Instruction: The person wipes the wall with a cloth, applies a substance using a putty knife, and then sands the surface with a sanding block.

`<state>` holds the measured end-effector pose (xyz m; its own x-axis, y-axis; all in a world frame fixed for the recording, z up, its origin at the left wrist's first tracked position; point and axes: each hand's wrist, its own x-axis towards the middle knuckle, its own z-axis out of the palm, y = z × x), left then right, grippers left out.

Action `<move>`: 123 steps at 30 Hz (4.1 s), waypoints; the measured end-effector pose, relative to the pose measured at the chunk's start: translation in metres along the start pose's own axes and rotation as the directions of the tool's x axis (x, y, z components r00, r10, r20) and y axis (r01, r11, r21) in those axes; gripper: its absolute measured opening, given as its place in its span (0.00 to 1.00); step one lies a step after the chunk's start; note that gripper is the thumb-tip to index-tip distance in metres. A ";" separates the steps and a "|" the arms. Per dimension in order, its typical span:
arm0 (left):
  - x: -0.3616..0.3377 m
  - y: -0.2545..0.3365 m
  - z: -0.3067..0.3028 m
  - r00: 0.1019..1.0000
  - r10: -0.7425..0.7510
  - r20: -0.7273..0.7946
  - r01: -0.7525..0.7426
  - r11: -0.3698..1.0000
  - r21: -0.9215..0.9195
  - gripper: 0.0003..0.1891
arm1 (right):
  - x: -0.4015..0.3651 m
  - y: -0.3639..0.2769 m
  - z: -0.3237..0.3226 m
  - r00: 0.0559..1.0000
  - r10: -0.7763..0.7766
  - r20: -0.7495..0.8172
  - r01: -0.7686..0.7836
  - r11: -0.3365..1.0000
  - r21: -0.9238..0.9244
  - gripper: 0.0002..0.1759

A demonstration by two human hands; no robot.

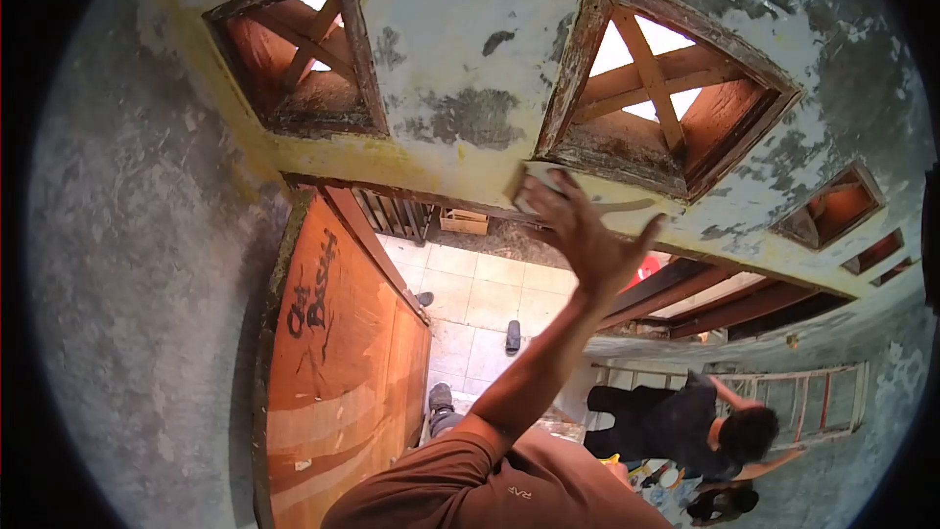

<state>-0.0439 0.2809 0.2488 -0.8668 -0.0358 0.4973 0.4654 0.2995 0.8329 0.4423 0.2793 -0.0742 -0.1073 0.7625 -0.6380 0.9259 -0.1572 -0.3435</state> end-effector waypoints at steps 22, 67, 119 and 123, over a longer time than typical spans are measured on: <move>0.041 -0.010 -0.027 0.977 -0.069 -0.199 0.058 0.996 -0.062 0.73 | 0.084 0.024 0.001 0.993 -0.120 0.006 0.120 0.986 -0.113 0.19; -0.001 -0.013 -0.002 0.993 0.099 0.064 -0.101 0.995 0.026 0.74 | 0.092 0.019 0.002 0.981 -0.193 -0.002 0.192 0.976 -0.103 0.27; 0.023 -0.027 -0.029 0.985 0.141 -0.102 -0.122 0.978 0.169 0.73 | 0.096 0.053 -0.026 0.912 -0.399 0.096 0.407 0.909 -0.093 0.22; -0.007 -0.023 -0.016 0.980 0.152 0.130 -0.164 0.982 0.092 0.73 | 0.124 0.092 0.014 0.907 -0.272 0.322 0.360 0.898 -0.255 0.21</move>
<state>-0.0459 0.2590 0.2299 -0.8019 0.1341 0.5823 0.5832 0.3878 0.7138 0.5089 0.3512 -0.1944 -0.4656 0.5325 -0.7068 0.8849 0.2931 -0.3621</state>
